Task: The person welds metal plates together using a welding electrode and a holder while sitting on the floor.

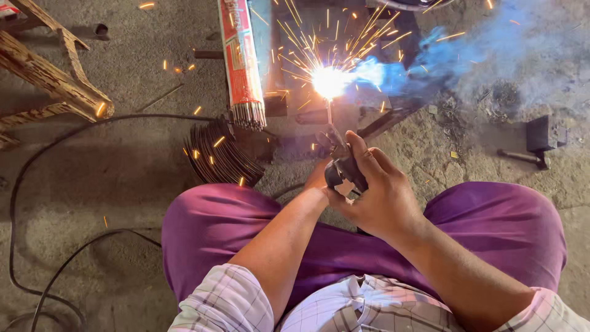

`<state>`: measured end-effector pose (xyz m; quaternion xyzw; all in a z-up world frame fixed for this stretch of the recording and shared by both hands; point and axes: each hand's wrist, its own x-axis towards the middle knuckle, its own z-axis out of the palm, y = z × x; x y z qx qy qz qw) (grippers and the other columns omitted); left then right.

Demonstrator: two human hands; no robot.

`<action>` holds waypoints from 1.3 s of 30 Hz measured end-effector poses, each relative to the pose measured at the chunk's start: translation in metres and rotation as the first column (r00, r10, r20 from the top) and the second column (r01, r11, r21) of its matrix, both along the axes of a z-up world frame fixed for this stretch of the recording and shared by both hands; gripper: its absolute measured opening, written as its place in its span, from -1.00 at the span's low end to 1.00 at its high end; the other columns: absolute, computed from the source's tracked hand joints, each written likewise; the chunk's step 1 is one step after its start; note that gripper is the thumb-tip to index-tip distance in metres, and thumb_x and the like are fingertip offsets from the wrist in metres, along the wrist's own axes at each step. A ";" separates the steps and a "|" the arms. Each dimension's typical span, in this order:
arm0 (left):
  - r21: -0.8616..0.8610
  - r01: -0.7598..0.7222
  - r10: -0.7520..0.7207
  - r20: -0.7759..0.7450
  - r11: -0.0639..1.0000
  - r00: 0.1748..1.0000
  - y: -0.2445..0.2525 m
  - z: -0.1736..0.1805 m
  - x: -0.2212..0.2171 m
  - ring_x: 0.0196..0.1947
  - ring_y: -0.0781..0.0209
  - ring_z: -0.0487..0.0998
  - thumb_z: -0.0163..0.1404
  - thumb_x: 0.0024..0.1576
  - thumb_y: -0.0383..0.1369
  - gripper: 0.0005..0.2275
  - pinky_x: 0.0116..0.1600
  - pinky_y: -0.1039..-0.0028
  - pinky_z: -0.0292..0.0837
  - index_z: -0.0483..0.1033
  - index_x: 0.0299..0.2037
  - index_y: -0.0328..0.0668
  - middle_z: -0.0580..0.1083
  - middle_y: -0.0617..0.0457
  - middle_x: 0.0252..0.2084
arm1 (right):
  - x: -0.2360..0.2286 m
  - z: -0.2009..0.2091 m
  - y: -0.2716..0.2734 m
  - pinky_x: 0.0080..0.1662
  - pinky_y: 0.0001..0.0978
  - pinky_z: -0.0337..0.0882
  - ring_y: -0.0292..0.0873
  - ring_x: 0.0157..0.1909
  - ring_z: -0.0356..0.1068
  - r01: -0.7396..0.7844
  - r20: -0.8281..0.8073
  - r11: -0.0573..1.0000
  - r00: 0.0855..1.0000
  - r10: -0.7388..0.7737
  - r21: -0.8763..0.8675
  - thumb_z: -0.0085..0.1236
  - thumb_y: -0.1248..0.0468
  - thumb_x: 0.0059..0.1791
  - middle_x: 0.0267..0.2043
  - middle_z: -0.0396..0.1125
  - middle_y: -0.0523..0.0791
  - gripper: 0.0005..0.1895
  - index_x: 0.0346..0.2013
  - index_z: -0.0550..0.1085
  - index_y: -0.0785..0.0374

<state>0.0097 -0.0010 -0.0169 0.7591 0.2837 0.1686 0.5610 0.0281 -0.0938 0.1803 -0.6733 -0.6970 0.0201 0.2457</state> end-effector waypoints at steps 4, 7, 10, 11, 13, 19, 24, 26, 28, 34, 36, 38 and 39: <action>-0.094 -0.031 0.033 0.023 0.995 0.999 -0.001 0.024 -0.007 0.02 0.08 0.56 -0.10 0.22 -0.14 -0.68 -0.01 0.26 0.48 0.37 0.10 -0.06 0.49 -0.04 0.04 | 0.002 -0.003 0.000 -0.22 -0.17 0.51 -0.02 -0.26 0.47 0.021 -0.006 1.000 1.000 -0.021 -0.011 0.45 0.17 -0.23 -0.22 0.37 0.01 -0.03 0.37 0.21 0.41; -0.140 0.002 -0.046 -0.318 0.990 0.947 0.002 0.046 -0.017 -0.01 0.07 0.60 -0.12 0.22 -0.11 -0.71 0.02 0.28 0.50 0.45 0.04 0.00 0.59 0.02 0.01 | 0.003 -0.004 0.000 -0.24 -0.21 0.53 -0.03 -0.23 0.50 0.007 0.040 1.000 0.999 -0.006 -0.018 0.41 0.17 -0.20 -0.16 0.38 0.02 -0.04 0.38 0.18 0.44; -0.032 0.002 -0.007 -0.150 0.999 0.989 0.000 0.035 -0.015 -0.01 0.06 0.57 -0.13 0.23 -0.15 -0.72 0.00 0.27 0.47 0.42 0.03 -0.06 0.54 0.00 0.01 | 0.001 -0.002 -0.001 -0.25 -0.18 0.53 -0.03 -0.26 0.50 0.054 0.030 0.997 0.998 -0.052 -0.053 0.42 0.15 -0.21 -0.21 0.38 0.00 -0.04 0.38 0.21 0.41; 0.067 -0.004 0.010 -0.088 0.998 0.996 -0.001 0.026 -0.014 0.00 0.06 0.58 -0.12 0.23 -0.15 -0.72 0.01 0.29 0.48 0.44 0.02 -0.08 0.56 -0.01 -0.01 | 0.001 -0.001 -0.001 -0.24 -0.18 0.52 -0.02 -0.26 0.49 0.047 0.029 0.998 0.999 -0.046 -0.038 0.43 0.15 -0.22 -0.20 0.38 0.01 -0.03 0.38 0.21 0.41; 0.164 -0.016 0.021 -0.025 0.986 0.999 -0.002 0.012 -0.012 0.00 0.07 0.59 -0.12 0.23 -0.16 -0.72 0.03 0.31 0.49 0.47 0.00 -0.10 0.58 -0.02 -0.03 | 0.000 0.000 -0.001 -0.24 -0.17 0.52 -0.02 -0.26 0.49 0.041 0.028 0.999 0.999 -0.040 -0.023 0.43 0.15 -0.23 -0.20 0.38 0.01 -0.03 0.37 0.21 0.41; -0.139 -0.080 0.080 -0.007 0.987 0.997 -0.002 0.020 -0.018 0.00 0.08 0.61 -0.08 0.19 -0.12 -0.66 0.02 0.31 0.50 0.44 0.06 -0.10 0.58 -0.03 -0.02 | 0.002 0.000 0.001 -0.28 -0.21 0.52 -0.04 -0.29 0.50 0.045 0.017 0.998 0.999 -0.045 -0.051 0.43 0.19 -0.23 -0.23 0.38 0.03 -0.03 0.37 0.20 0.45; -0.119 -0.069 0.042 -0.216 0.990 0.975 0.001 0.035 -0.023 0.00 -0.03 0.60 -0.03 0.13 -0.08 -0.59 0.03 0.27 0.51 0.41 0.15 -0.01 0.56 -0.04 0.06 | 0.003 0.000 0.001 -0.28 -0.22 0.53 -0.04 -0.27 0.51 0.041 -0.006 0.996 0.999 -0.042 -0.085 0.45 0.18 -0.23 -0.21 0.38 0.05 -0.01 0.38 0.18 0.46; -0.003 -0.041 0.040 -0.169 0.999 0.985 0.003 0.033 -0.021 0.06 -0.01 0.58 -0.03 0.16 -0.08 -0.62 0.07 0.27 0.50 0.44 0.14 0.00 0.55 -0.02 0.10 | 0.003 0.000 0.000 -0.26 -0.22 0.53 -0.04 -0.26 0.51 0.043 -0.027 0.997 0.999 -0.045 -0.065 0.45 0.18 -0.23 -0.20 0.39 0.04 -0.01 0.38 0.19 0.45; 0.116 -0.018 0.033 -0.124 0.993 0.992 0.001 0.028 -0.023 0.12 0.01 0.56 -0.04 0.20 -0.09 -0.64 0.11 0.28 0.48 0.47 0.13 0.01 0.55 -0.01 0.14 | 0.004 -0.001 0.000 -0.24 -0.21 0.53 -0.04 -0.26 0.51 0.045 -0.050 0.998 0.998 -0.047 -0.045 0.45 0.18 -0.23 -0.19 0.40 0.03 -0.02 0.38 0.20 0.44; -0.002 -0.106 0.106 -0.011 0.994 0.994 -0.002 0.025 -0.035 0.14 0.03 0.57 0.03 0.18 -0.11 -0.49 0.16 0.29 0.49 0.26 0.35 0.13 0.52 0.02 0.18 | 0.010 0.002 0.003 -0.25 -0.25 0.53 -0.05 -0.24 0.51 0.011 -0.019 1.000 1.000 -0.011 0.019 0.46 0.16 -0.24 -0.15 0.41 0.06 -0.01 0.37 0.20 0.45; 0.103 -0.091 0.058 0.283 0.991 0.957 -0.004 0.025 -0.045 0.19 -0.13 0.50 0.06 0.05 -0.35 -0.30 0.12 0.21 0.47 0.19 0.50 0.08 0.41 -0.16 0.36 | 0.012 0.002 0.001 -0.33 -0.21 0.50 -0.08 -0.42 0.44 0.157 -0.083 0.986 0.985 -0.151 0.060 0.40 0.23 -0.26 -0.32 0.42 -0.02 -0.16 0.28 0.35 0.38; -0.022 -0.082 0.081 -0.061 0.996 0.995 0.000 0.024 -0.037 0.09 -0.05 0.57 0.08 0.08 -0.20 -0.27 0.11 0.25 0.50 0.08 0.51 0.08 0.48 -0.15 0.21 | 0.033 0.013 0.000 -0.38 -0.28 0.60 -0.17 -0.37 0.49 0.145 -0.305 0.989 0.943 -0.135 0.011 0.37 0.23 -0.11 -0.28 0.42 -0.12 -0.69 -0.16 0.49 0.28; -0.147 -0.117 0.051 -0.391 0.982 0.919 0.002 0.021 -0.034 -0.01 0.02 0.63 0.09 0.11 -0.05 -0.22 0.10 0.29 0.53 -0.03 0.52 0.07 0.56 -0.13 0.05 | 0.044 0.019 -0.004 -0.36 -0.18 0.56 -0.12 -0.39 0.49 0.212 -0.593 0.976 0.792 -0.144 0.046 0.26 0.32 -0.05 -0.29 0.39 -0.08 -0.73 -0.13 0.42 0.32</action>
